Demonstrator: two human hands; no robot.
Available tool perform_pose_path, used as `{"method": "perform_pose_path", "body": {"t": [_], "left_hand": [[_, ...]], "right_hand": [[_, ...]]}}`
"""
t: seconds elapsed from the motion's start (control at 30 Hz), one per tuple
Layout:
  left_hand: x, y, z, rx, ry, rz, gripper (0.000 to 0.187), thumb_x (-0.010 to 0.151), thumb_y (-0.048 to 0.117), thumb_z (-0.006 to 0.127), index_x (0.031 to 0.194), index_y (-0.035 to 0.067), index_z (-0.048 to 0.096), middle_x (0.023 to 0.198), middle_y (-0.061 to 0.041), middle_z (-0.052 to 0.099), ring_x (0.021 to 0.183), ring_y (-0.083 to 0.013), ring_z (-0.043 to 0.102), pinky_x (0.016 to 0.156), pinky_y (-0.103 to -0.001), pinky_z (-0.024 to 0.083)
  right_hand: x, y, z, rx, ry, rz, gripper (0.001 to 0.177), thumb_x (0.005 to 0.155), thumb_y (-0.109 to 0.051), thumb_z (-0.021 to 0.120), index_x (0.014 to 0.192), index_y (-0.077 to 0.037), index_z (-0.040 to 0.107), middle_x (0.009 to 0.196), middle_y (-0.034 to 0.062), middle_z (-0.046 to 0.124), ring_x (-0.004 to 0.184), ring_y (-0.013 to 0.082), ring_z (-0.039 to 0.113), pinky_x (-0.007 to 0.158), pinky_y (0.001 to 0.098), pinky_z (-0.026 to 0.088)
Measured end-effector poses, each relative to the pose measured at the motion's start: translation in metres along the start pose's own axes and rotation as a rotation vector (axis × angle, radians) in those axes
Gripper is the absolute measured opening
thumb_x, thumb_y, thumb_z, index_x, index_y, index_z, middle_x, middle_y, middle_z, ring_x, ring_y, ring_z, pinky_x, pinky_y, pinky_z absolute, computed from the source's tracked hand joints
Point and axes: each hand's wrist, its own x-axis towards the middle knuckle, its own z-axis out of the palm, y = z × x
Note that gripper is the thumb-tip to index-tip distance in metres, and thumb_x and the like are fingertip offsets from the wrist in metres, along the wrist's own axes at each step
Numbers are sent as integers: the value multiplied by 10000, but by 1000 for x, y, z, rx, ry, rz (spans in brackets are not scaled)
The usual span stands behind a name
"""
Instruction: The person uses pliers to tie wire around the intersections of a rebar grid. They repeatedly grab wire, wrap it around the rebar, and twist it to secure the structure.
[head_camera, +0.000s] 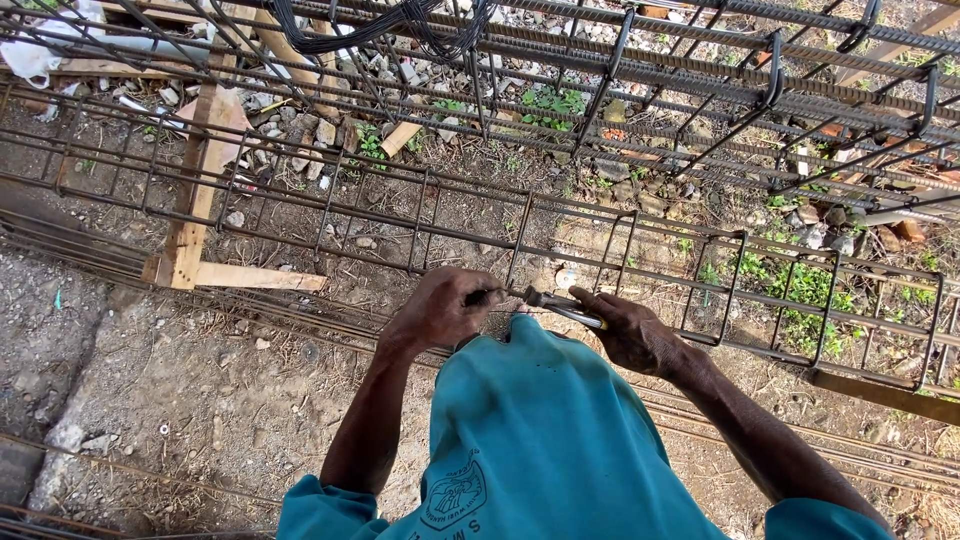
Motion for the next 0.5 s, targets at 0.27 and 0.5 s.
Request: {"method": "perform_pose_path", "body": {"t": [0.27, 0.5], "left_hand": [[-7, 67, -48, -468, 341, 190, 158, 953, 71, 589, 945, -36, 705, 578, -152, 577, 398, -116, 442, 371, -248, 441], [10, 73, -37, -962, 798, 516, 206, 999, 115, 514, 994, -78, 587, 565, -26, 286, 410, -93, 259, 377, -230, 273]], "right_hand": [[15, 14, 47, 298, 335, 215, 130, 926, -211, 677, 1011, -123, 632, 727, 147, 604, 678, 378, 643, 588, 436, 522], [61, -55, 65, 571, 198, -51, 201, 943, -236, 633, 1087, -99, 604, 883, 182, 626, 769, 375, 669, 645, 472, 557]]}}
